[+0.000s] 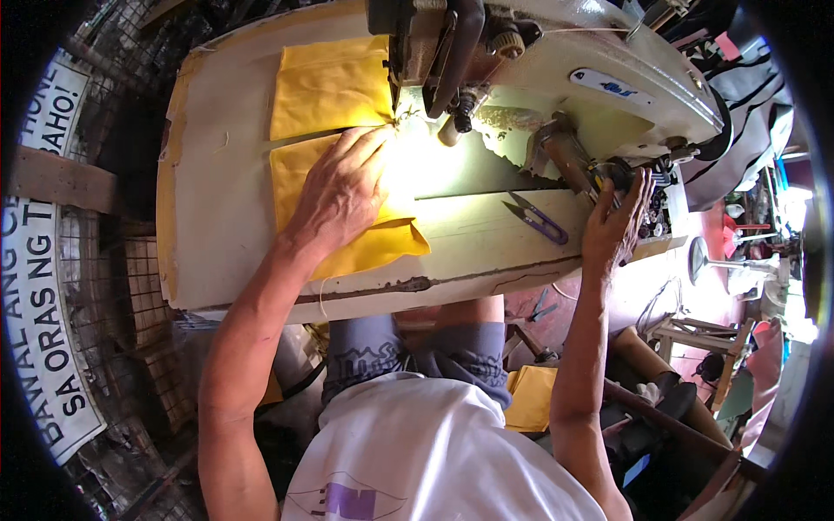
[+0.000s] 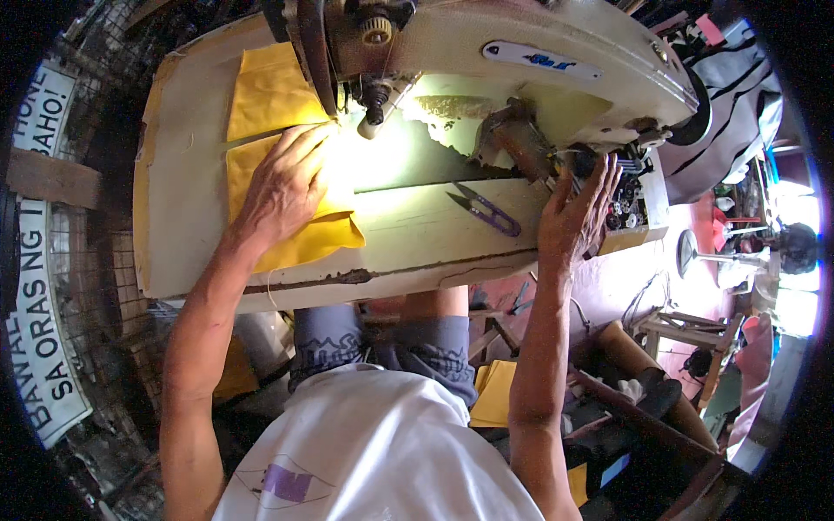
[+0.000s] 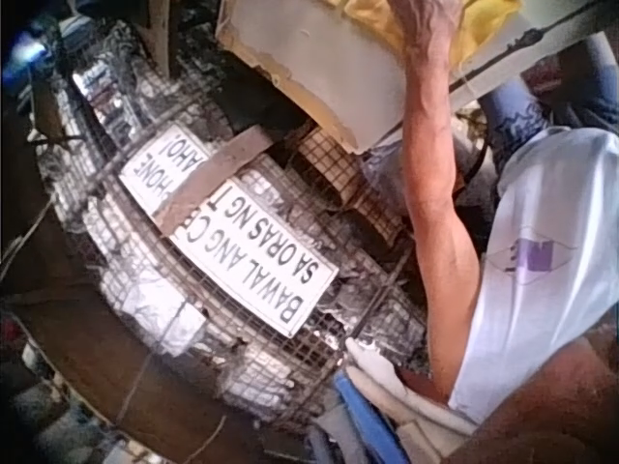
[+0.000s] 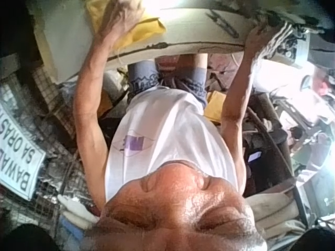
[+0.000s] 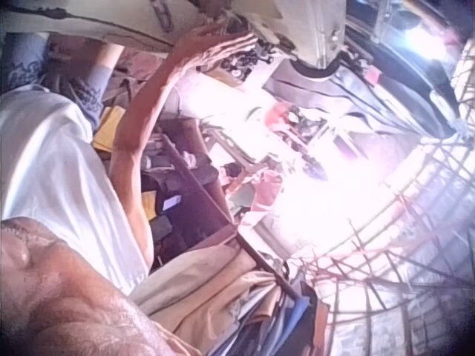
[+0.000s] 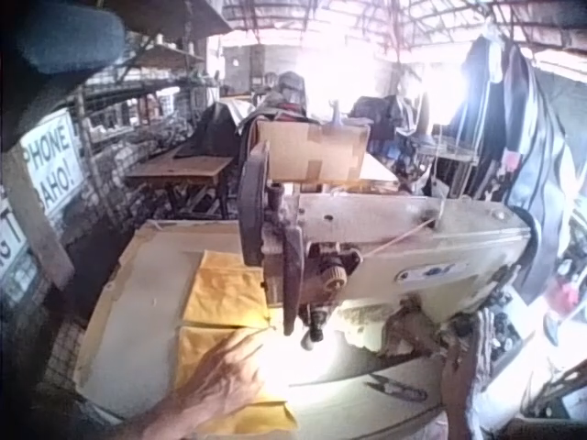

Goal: Sewing and assembling small yellow fabric pouches using an industrial sewing machine and hammer.

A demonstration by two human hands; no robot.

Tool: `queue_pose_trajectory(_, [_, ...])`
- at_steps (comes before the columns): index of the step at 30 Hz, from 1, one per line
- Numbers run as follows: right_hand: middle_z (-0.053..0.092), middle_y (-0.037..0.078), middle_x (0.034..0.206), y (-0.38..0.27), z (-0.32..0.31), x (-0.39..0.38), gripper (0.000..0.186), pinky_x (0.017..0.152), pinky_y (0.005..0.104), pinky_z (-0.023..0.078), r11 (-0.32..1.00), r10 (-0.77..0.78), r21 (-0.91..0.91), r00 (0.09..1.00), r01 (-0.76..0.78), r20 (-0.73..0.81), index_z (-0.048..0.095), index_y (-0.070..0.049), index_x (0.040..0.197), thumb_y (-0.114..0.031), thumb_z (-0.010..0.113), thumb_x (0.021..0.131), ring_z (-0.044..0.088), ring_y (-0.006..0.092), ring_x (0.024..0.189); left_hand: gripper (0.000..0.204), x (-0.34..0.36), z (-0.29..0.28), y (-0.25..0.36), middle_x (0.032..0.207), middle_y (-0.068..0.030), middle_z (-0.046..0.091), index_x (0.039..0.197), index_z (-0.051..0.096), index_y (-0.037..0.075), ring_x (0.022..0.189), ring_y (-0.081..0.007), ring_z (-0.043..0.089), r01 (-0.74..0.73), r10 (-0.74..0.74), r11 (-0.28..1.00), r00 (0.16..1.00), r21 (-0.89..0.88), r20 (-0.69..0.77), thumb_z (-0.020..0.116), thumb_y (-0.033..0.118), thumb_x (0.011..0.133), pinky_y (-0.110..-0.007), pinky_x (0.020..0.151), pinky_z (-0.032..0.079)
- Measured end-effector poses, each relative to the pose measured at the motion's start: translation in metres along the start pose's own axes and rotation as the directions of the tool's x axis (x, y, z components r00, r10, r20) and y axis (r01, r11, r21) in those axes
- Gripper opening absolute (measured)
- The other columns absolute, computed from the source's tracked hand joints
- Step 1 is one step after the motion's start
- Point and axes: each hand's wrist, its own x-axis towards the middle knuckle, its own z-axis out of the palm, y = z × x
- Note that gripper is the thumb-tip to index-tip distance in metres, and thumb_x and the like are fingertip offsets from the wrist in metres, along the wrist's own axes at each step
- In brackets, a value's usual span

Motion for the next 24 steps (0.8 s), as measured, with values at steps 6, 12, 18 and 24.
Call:
queue_pose_trajectory(6, [0.054, 0.023, 0.141, -0.006, -0.007, 0.001, 0.042, 0.106, 0.0449, 0.043, 1.000, 0.021, 0.018, 0.999, -0.020, -0.026, 0.054, 0.004, 0.133, -0.025, 0.055, 0.102, 0.052, 0.0387, 0.129, 0.027, 0.001, -0.001, 0.002, 0.126, -0.0182, 0.062, 0.113, 0.064, -0.005, 0.119, -0.0337, 0.056, -0.023, 0.023, 1.000, 0.999, 0.018, -0.033, 0.058, 0.005, 0.090, -0.042, 0.105, 0.046])
queue_pose_trajectory(12, [0.066, 0.014, 0.128, -0.006, -0.003, -0.001, 0.033, 0.097, 0.0411, 0.048, 0.992, 0.053, -0.111, 0.998, -0.052, 0.013, 0.069, -0.001, 0.118, -0.025, 0.053, 0.103, 0.064, 0.0326, 0.114, 0.031, 0.000, 0.003, -0.003, 0.119, -0.0153, 0.063, 0.114, 0.064, -0.004, 0.115, -0.0302, 0.057, -0.069, 0.073, 0.996, 0.994, 0.059, -0.075, 0.061, 0.005, 0.084, -0.039, 0.103, 0.047])
queue_pose_trajectory(18, [0.068, 0.013, 0.126, -0.001, -0.002, -0.003, 0.033, 0.096, 0.0401, 0.048, 0.994, 0.036, -0.102, 0.999, -0.035, 0.000, 0.071, -0.003, 0.117, -0.026, 0.053, 0.102, 0.065, 0.0312, 0.114, 0.030, -0.006, 0.001, 0.000, 0.121, -0.0163, 0.062, 0.114, 0.064, -0.004, 0.119, -0.0304, 0.056, -0.094, 0.099, 0.991, 0.994, 0.097, -0.042, 0.062, 0.006, 0.085, -0.040, 0.106, 0.045])
queue_pose_trajectory(24, [0.063, 0.015, 0.132, -0.011, -0.011, 0.002, 0.036, 0.101, 0.0434, 0.045, 0.979, -0.099, -0.187, 0.991, 0.081, -0.088, 0.063, -0.003, 0.128, -0.018, 0.065, 0.096, 0.058, 0.0343, 0.122, 0.029, -0.009, 0.000, 0.003, 0.122, -0.0169, 0.062, 0.113, 0.064, -0.004, 0.120, -0.0305, 0.055, -0.078, 0.081, 0.994, 0.996, 0.077, -0.034, 0.061, 0.008, 0.087, -0.040, 0.107, 0.044])
